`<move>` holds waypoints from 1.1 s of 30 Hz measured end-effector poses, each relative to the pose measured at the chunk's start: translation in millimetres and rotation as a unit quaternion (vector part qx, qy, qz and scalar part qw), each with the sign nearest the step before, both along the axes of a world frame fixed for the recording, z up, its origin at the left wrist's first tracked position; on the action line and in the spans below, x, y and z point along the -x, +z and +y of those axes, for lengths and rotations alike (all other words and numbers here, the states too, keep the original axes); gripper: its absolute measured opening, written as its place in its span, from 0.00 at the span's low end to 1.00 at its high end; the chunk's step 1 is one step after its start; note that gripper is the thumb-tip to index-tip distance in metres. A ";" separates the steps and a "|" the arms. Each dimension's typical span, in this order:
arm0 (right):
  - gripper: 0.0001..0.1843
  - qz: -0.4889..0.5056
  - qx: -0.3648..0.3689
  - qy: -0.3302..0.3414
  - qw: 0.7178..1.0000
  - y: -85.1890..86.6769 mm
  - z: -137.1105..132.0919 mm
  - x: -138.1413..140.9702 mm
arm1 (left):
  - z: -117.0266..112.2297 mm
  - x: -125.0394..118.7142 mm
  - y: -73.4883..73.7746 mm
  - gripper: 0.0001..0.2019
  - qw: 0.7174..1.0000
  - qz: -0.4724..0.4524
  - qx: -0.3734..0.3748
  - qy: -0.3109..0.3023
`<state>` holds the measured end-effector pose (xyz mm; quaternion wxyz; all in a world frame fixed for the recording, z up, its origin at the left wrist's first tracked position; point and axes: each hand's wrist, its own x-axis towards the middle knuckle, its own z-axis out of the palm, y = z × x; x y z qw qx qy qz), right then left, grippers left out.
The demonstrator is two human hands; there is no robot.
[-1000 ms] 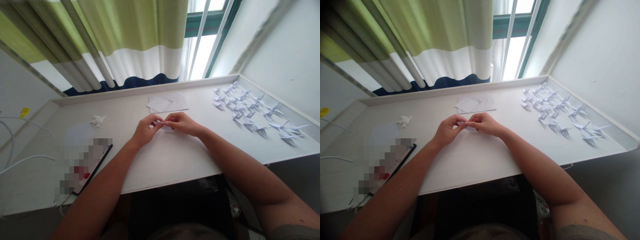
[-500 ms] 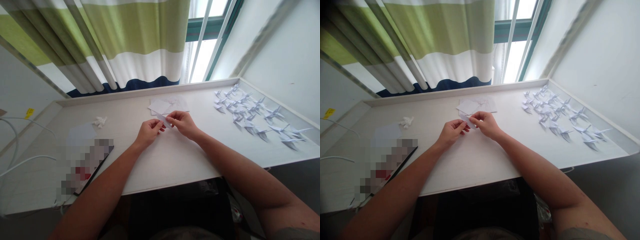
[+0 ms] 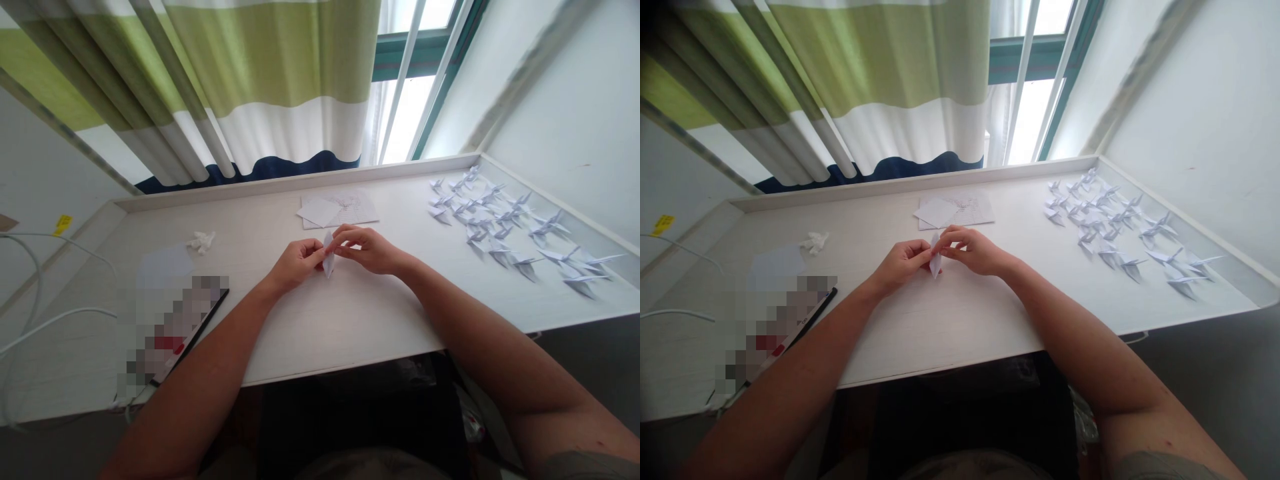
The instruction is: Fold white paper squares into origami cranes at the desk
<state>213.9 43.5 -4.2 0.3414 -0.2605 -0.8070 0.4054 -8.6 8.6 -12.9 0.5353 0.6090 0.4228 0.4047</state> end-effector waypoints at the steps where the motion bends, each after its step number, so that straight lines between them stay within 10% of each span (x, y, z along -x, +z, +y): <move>1: 0.09 -0.010 -0.003 0.002 1.000 0.4 0.3 -1.0 | -0.4 -0.5 -0.2 0.19 1.000 -0.005 0.005 -0.002; 33: 0.05 0.024 0.038 -0.075 0.996 2.4 -5.8 6.5 | -7.8 -5.9 7.5 0.23 0.997 -0.045 0.043 0.044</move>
